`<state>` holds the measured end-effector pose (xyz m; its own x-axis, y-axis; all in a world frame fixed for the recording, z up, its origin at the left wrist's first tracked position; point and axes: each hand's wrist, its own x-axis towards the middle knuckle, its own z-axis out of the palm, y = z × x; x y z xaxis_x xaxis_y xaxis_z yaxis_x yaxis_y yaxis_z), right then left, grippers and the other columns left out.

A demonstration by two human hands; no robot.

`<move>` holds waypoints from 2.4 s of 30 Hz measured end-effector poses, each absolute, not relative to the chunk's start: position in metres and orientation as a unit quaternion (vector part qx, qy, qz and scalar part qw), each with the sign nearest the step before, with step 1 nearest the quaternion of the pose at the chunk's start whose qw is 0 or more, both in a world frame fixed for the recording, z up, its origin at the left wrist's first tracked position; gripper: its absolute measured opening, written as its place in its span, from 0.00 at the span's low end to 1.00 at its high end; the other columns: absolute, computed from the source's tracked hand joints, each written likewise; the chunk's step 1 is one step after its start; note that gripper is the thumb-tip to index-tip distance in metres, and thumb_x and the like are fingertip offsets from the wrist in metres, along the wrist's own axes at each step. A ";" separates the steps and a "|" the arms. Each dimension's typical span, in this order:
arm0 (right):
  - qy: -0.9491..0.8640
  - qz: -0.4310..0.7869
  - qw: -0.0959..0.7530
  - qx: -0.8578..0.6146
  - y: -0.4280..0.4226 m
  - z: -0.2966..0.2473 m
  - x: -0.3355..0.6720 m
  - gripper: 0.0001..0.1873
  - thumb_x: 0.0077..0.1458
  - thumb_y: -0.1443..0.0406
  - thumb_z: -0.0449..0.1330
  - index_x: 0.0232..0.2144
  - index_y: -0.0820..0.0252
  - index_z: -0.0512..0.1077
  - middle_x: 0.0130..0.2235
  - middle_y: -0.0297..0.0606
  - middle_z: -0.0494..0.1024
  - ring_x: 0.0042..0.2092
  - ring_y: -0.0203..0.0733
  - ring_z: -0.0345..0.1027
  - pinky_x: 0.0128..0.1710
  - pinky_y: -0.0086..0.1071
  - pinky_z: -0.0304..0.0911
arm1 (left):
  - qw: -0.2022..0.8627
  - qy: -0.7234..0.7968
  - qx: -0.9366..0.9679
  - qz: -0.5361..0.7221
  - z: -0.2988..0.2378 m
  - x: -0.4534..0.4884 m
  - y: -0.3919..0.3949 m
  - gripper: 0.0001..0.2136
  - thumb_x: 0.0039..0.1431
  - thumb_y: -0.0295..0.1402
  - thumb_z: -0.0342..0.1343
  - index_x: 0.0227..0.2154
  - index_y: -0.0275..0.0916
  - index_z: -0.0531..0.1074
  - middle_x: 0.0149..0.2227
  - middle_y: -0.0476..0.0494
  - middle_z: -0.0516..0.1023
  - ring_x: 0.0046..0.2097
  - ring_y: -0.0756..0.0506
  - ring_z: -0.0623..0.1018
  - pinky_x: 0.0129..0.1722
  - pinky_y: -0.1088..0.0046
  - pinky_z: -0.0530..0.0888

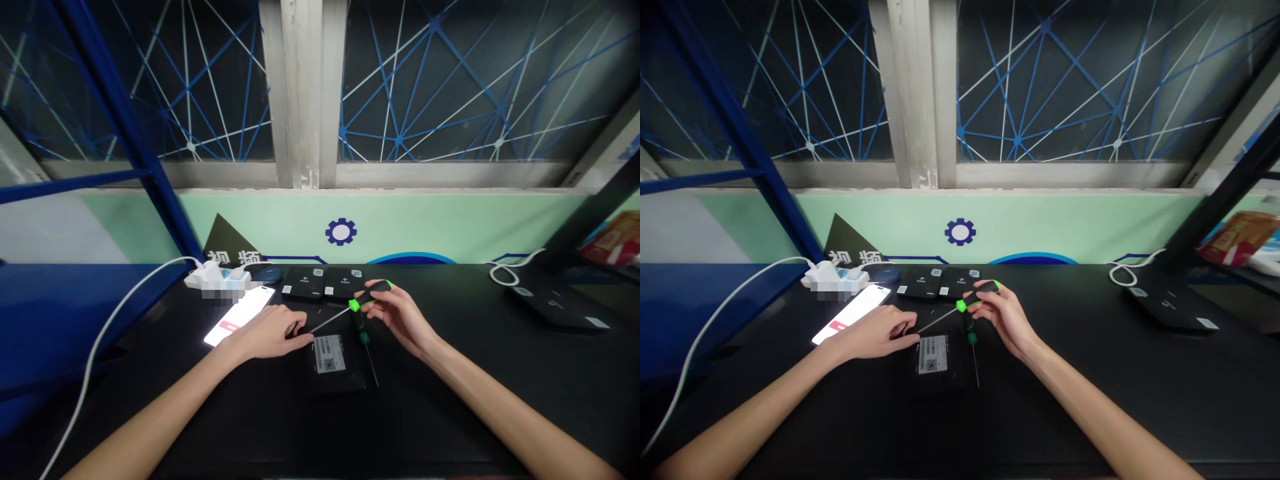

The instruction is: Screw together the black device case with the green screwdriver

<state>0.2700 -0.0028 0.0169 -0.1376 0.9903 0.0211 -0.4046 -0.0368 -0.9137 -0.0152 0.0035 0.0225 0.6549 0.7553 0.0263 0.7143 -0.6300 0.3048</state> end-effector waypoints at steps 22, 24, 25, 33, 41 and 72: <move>-0.395 0.637 0.560 -0.354 -0.001 0.015 0.271 0.13 0.51 0.67 0.67 0.40 0.61 0.73 0.38 0.42 0.83 0.32 0.39 0.78 0.34 0.28 0.73 | 0.141 0.399 0.903 0.067 0.027 -0.016 0.003 0.15 0.61 0.43 0.55 0.25 0.41 0.61 0.21 0.54 0.68 0.23 0.50 0.68 0.25 0.72 0.57; -0.396 0.638 0.559 -0.352 -0.001 0.015 0.271 0.13 0.50 0.67 0.68 0.40 0.61 0.73 0.38 0.42 0.83 0.32 0.39 0.78 0.33 0.28 0.73 | 0.137 0.400 0.904 0.064 0.027 -0.016 0.003 0.14 0.61 0.43 0.55 0.25 0.41 0.61 0.21 0.54 0.69 0.23 0.49 0.68 0.25 0.72 0.58; -0.397 0.638 0.558 -0.352 -0.001 0.014 0.271 0.13 0.50 0.67 0.68 0.40 0.61 0.73 0.38 0.42 0.83 0.32 0.39 0.78 0.33 0.28 0.73 | 0.135 0.400 0.904 0.062 0.027 -0.016 0.003 0.14 0.61 0.43 0.55 0.26 0.41 0.61 0.21 0.54 0.69 0.24 0.49 0.68 0.25 0.72 0.57; -0.390 0.625 0.574 -0.358 0.000 0.016 0.272 0.13 0.49 0.66 0.68 0.38 0.61 0.73 0.37 0.42 0.83 0.31 0.38 0.76 0.31 0.28 0.71 | 0.154 0.410 0.895 0.081 0.024 -0.016 0.003 0.18 0.69 0.43 0.46 0.24 0.41 0.60 0.20 0.54 0.66 0.21 0.50 0.65 0.25 0.72 0.56; -0.407 0.620 0.563 -0.365 -0.005 0.022 0.271 0.14 0.48 0.65 0.68 0.37 0.61 0.73 0.35 0.41 0.82 0.28 0.36 0.73 0.29 0.28 0.69 | 0.147 0.436 0.883 0.089 0.021 -0.013 0.002 0.20 0.70 0.43 0.44 0.23 0.40 0.58 0.19 0.53 0.66 0.21 0.50 0.66 0.23 0.72 0.55; -0.404 0.482 0.661 -0.409 0.006 0.035 0.297 0.08 0.50 0.61 0.66 0.30 0.58 0.72 0.28 0.36 0.78 0.24 0.35 0.66 0.18 0.26 0.61 | 0.123 0.439 0.885 0.090 0.018 -0.013 0.003 0.21 0.71 0.44 0.41 0.23 0.41 0.59 0.19 0.53 0.64 0.20 0.49 0.64 0.24 0.71 0.55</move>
<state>0.2971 0.0056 0.0354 0.2089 0.9677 0.1408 -0.3061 0.2015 -0.9304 -0.0130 0.0028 0.0178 0.5980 0.7998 0.0521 0.7555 -0.5842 0.2965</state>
